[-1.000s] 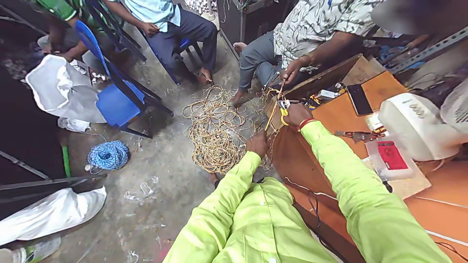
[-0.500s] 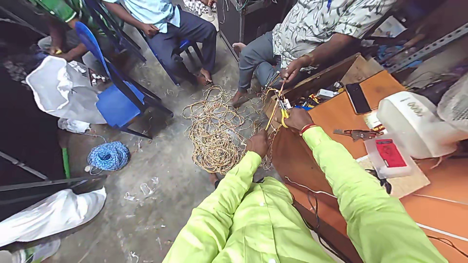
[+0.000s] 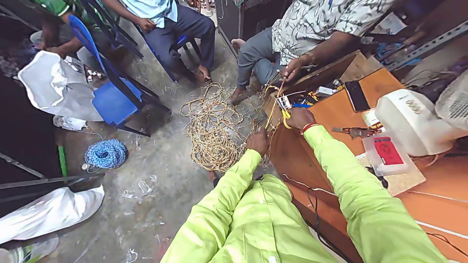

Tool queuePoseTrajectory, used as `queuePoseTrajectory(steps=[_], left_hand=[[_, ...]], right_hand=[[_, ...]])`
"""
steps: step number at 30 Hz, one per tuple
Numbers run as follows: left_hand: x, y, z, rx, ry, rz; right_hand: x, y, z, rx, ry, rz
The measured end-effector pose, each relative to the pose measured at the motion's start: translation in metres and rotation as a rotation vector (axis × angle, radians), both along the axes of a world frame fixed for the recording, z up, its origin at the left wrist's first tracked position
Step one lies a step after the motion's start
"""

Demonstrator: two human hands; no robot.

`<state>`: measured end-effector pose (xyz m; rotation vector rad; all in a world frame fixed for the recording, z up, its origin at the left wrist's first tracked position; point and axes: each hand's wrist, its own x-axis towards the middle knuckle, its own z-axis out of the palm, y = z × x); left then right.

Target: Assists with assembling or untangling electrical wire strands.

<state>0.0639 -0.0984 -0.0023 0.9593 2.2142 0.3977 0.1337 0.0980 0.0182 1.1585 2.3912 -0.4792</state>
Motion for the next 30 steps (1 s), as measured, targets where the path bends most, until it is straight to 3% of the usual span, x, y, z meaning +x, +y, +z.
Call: queuePoseTrajectory(steps=[7, 18, 30], left_hand=[[-0.002, -0.001, -0.005, 0.021, -0.004, 0.002], [-0.007, -0.003, -0.002, 0.044, -0.032, 0.023], [-0.007, -0.001, -0.005, 0.009, -0.023, 0.014]], right_hand=[[-0.002, -0.006, 0.002, 0.061, -0.04, 0.07], [0.009, -0.004, -0.015, -0.065, 0.109, -0.054], [0.001, -0.009, 0.0, 0.082, -0.076, 0.046]])
